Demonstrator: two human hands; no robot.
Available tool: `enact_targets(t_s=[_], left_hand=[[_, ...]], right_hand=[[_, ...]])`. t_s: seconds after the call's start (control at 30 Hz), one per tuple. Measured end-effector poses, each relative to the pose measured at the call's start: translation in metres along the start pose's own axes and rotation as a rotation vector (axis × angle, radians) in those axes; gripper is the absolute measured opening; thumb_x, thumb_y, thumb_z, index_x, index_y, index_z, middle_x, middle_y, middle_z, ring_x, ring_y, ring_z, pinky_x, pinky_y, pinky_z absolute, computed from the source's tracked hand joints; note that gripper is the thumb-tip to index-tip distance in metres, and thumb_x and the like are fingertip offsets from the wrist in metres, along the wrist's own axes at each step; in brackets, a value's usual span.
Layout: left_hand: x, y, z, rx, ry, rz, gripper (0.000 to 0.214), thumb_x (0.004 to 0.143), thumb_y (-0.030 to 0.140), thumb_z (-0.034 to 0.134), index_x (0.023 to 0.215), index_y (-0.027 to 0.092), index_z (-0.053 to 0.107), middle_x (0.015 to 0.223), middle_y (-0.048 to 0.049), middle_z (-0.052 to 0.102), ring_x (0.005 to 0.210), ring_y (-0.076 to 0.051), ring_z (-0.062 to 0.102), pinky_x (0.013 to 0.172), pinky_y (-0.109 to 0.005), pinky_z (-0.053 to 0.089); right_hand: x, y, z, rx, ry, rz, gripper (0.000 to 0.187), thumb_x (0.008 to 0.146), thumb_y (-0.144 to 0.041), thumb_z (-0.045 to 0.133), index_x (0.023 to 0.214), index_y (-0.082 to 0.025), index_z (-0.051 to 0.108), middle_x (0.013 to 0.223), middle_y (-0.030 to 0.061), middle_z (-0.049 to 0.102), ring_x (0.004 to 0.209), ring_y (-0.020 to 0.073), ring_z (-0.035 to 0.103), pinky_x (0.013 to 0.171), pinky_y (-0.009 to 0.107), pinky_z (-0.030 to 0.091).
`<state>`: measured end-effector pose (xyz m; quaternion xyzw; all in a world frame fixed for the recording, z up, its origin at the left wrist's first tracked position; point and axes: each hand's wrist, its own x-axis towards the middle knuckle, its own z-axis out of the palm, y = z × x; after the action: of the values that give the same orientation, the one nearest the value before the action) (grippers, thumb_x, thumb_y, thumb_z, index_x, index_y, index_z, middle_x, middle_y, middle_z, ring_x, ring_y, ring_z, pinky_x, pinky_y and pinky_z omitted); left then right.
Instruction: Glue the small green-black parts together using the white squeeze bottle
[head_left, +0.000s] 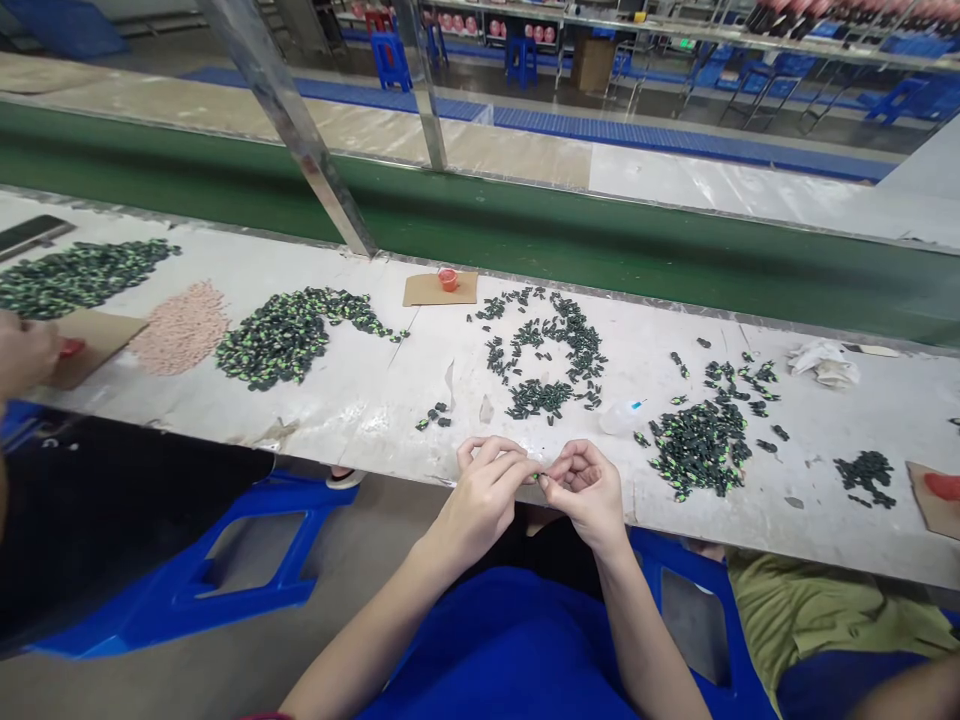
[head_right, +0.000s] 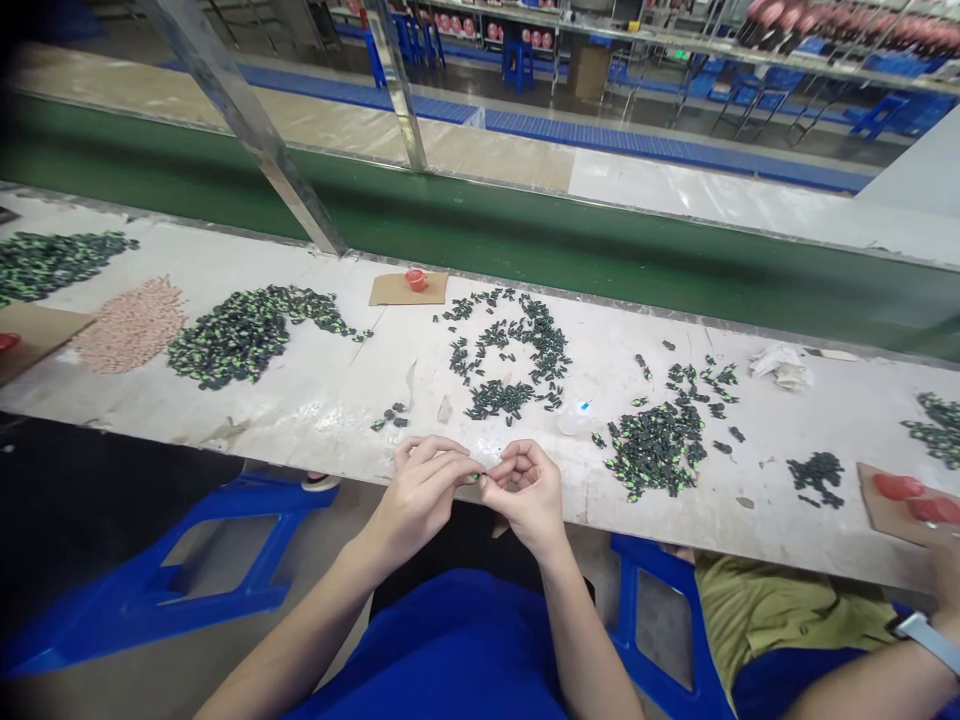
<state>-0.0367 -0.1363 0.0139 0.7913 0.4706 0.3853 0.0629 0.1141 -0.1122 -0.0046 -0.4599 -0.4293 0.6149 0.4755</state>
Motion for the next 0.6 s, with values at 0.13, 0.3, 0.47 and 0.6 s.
enact_targets(t_s=[0.13, 0.3, 0.47, 0.6], left_hand=[[-0.002, 0.0, -0.002, 0.028, -0.05, 0.042, 0.029, 0.088, 0.002, 0.039, 0.096, 0.02, 0.061, 0.081, -0.0025, 0.071, 0.085, -0.018, 0.06, 0.082, -0.037, 0.03], [-0.002, -0.006, -0.001, 0.0, -0.119, 0.024, 0.021, 0.092, 0.008, 0.044, 0.097, 0.021, 0.06, 0.081, -0.0006, 0.071, 0.089, -0.018, 0.06, 0.089, -0.039, 0.027], [-0.002, -0.01, 0.002, -0.04, -0.125, -0.043, 0.017, 0.092, 0.012, 0.047, 0.097, 0.021, 0.06, 0.084, -0.0004, 0.072, 0.092, -0.017, 0.061, 0.09, -0.038, 0.026], [-0.003, -0.01, 0.002, -0.051, -0.142, -0.042, 0.019, 0.094, 0.015, 0.044, 0.096, 0.022, 0.061, 0.082, -0.0009, 0.072, 0.093, -0.018, 0.06, 0.09, -0.038, 0.027]], right_hand=[[0.004, 0.014, -0.009, 0.021, -0.1, 0.032, 0.045, 0.055, -0.036, 0.083, 0.081, -0.023, 0.048, 0.059, -0.0051, 0.061, 0.048, 0.0093, 0.053, 0.046, 0.021, 0.046], [0.004, 0.022, -0.014, 0.049, -0.086, -0.001, 0.046, 0.059, -0.039, 0.081, 0.085, -0.024, 0.046, 0.062, -0.0057, 0.06, 0.05, 0.009, 0.053, 0.047, 0.02, 0.046], [0.001, 0.012, -0.017, -0.031, -0.135, -0.021, 0.04, 0.067, -0.034, 0.077, 0.093, -0.024, 0.05, 0.067, -0.0033, 0.063, 0.058, 0.0115, 0.059, 0.059, 0.025, 0.051], [-0.001, 0.004, -0.019, -0.105, -0.154, -0.052, 0.04, 0.068, -0.033, 0.076, 0.099, -0.024, 0.052, 0.069, -0.0023, 0.065, 0.062, 0.0133, 0.062, 0.065, 0.028, 0.054]])
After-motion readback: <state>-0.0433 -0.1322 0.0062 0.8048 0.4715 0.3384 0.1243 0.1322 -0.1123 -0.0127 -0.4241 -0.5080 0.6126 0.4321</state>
